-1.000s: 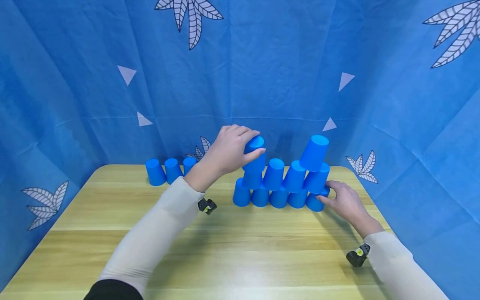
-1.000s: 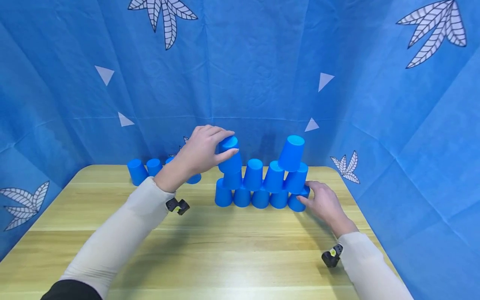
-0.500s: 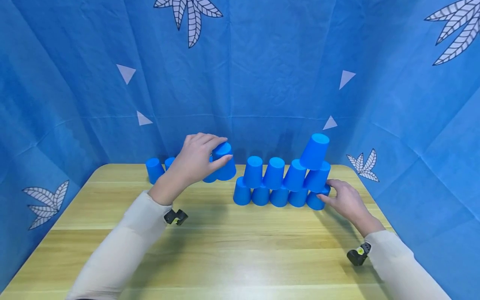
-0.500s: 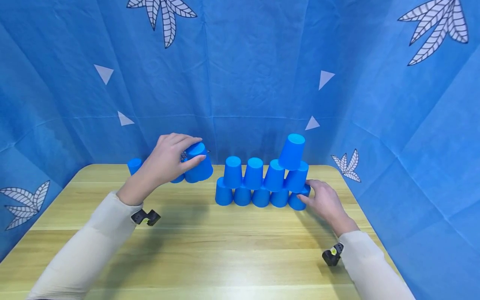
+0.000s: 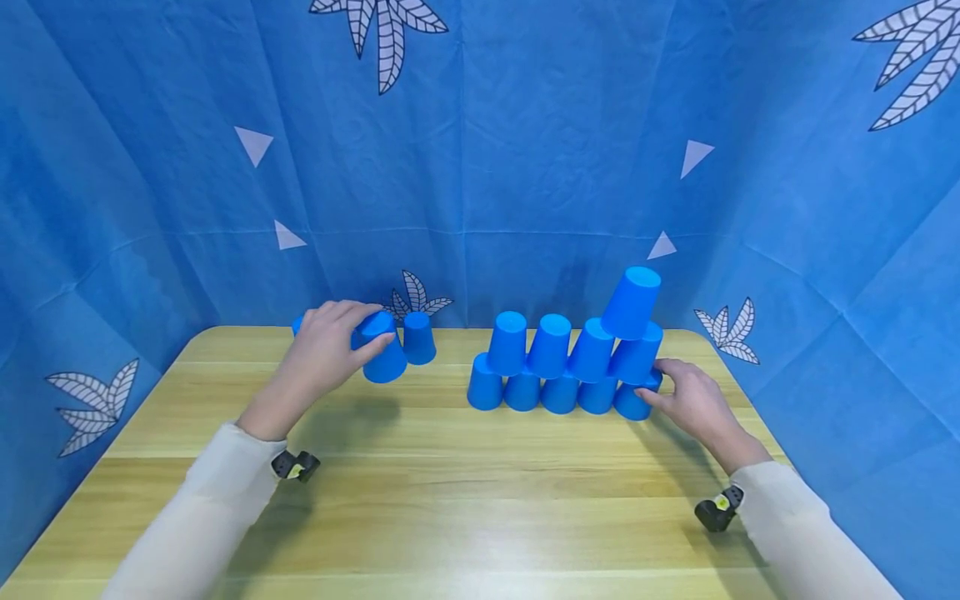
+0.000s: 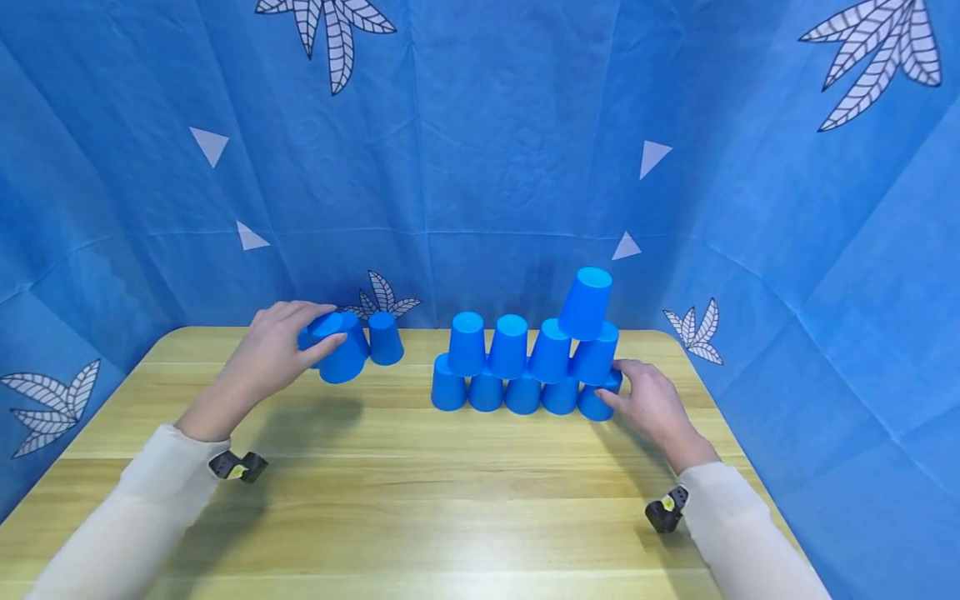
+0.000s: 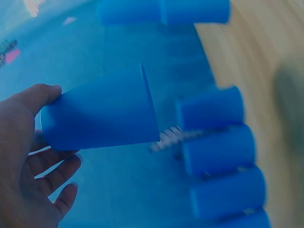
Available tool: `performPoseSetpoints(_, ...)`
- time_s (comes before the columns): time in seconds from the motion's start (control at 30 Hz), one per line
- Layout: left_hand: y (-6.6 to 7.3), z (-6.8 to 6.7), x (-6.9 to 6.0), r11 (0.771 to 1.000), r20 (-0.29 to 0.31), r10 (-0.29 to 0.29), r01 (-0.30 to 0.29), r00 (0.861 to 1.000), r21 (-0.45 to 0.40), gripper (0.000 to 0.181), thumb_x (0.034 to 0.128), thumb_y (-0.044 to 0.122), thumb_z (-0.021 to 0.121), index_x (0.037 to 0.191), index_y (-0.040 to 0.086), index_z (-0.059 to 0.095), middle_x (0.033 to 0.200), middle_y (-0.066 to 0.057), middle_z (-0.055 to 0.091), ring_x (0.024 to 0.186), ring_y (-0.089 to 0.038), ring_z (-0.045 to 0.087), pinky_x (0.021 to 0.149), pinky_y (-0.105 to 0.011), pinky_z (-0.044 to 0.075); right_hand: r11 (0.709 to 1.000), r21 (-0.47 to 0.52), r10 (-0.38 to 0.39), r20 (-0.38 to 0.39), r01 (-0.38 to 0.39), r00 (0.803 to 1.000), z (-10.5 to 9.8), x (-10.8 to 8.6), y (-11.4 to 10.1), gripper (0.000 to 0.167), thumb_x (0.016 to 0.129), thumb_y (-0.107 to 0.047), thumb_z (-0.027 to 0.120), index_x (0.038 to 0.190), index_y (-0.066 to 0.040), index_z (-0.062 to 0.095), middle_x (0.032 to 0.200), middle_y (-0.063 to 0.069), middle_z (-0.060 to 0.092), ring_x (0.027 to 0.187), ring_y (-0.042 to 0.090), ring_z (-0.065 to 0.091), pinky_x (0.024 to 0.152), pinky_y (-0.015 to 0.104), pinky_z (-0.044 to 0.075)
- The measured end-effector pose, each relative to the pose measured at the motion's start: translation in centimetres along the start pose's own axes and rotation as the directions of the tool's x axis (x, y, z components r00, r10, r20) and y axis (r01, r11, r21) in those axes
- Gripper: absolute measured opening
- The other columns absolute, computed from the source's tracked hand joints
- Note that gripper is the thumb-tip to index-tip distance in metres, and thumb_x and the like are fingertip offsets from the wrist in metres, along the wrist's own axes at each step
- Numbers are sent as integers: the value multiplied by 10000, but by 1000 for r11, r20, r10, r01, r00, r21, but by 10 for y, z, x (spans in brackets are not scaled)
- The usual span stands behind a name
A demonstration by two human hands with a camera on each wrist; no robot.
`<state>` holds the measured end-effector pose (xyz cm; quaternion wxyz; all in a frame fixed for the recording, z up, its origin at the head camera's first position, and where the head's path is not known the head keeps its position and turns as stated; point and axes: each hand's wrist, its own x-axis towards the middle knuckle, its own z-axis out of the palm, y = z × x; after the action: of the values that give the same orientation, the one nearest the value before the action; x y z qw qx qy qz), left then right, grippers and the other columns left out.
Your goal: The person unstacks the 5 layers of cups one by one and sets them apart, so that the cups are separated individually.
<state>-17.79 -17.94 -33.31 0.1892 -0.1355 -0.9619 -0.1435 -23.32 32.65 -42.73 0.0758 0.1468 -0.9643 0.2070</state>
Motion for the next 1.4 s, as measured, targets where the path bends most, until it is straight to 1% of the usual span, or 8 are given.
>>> performPoseSetpoints(0.1,-19,4,-8,998,24,-64,64,998,7,540,938,417,642,1315,34,593,1267,-196,595,1187,-410,489,934,-574,377,1000,-1,6,3,-6,1000,0,0,0,556,897,-290,712,1282,77,549,1234,300,585,1152,499,521,944,654,396)
performPoseSetpoints(0.2,-36,8,-16,994,43,-108,108,993,15,559,950,414,627,1325,3,570,1267,-232,578,1181,-434,491,954,-600,386,1000,-2,18,9,-18,1000,-1,0,-1,574,897,-295,713,1293,82,539,1254,308,571,1173,507,504,956,658,384)
performPoseSetpoints(0.33,-59,13,-28,991,37,-133,132,990,27,569,958,399,619,1326,-30,547,1268,-261,563,1179,-452,499,970,-627,382,1000,-5,28,16,-28,999,-1,0,-1,581,897,-304,714,1296,80,537,1260,307,568,1177,507,501,960,659,380)
performPoseSetpoints(0.47,-81,18,-38,987,8,-156,156,988,23,574,955,367,634,1327,-58,534,1286,-282,548,1198,-476,488,983,-651,354,1000,-1,31,22,-31,999,0,1,-1,588,895,-315,717,1294,78,539,1257,306,570,1175,506,503,958,659,382)
performPoseSetpoints(0.67,-109,21,-47,974,9,-227,227,974,16,566,962,326,629,1332,-85,509,1295,-318,519,1198,-511,462,982,-672,336,1000,-6,24,13,-24,1000,0,1,0,577,894,-306,717,1287,79,545,1244,303,579,1162,504,513,947,659,390)
performPoseSetpoints(0.83,-132,23,-49,961,15,-276,276,961,20,546,965,279,625,1335,-98,489,1301,-335,502,1198,-530,443,978,-671,341,1000,-6,20,15,-20,1000,0,2,0,574,897,-312,713,1289,72,545,1234,297,587,1146,496,526,935,655,402)
performPoseSetpoints(1.1,-159,26,-42,941,12,-339,339,941,-2,532,980,252,579,1342,-119,460,1285,-365,474,1176,-547,434,951,-672,361,999,-6,38,18,-38,999,0,1,0,580,896,-323,717,1293,65,547,1242,292,586,1153,493,525,936,652,404)
performPoseSetpoints(1.4,-180,27,-34,891,91,-450,453,889,-24,623,1006,350,526,1415,-94,373,1370,-381,372,1219,-583,363,953,-706,342,1000,-14,16,-1,-16,1000,0,2,0,563,888,-297,727,1271,80,559,1234,298,590,1147,494,533,933,647,412)
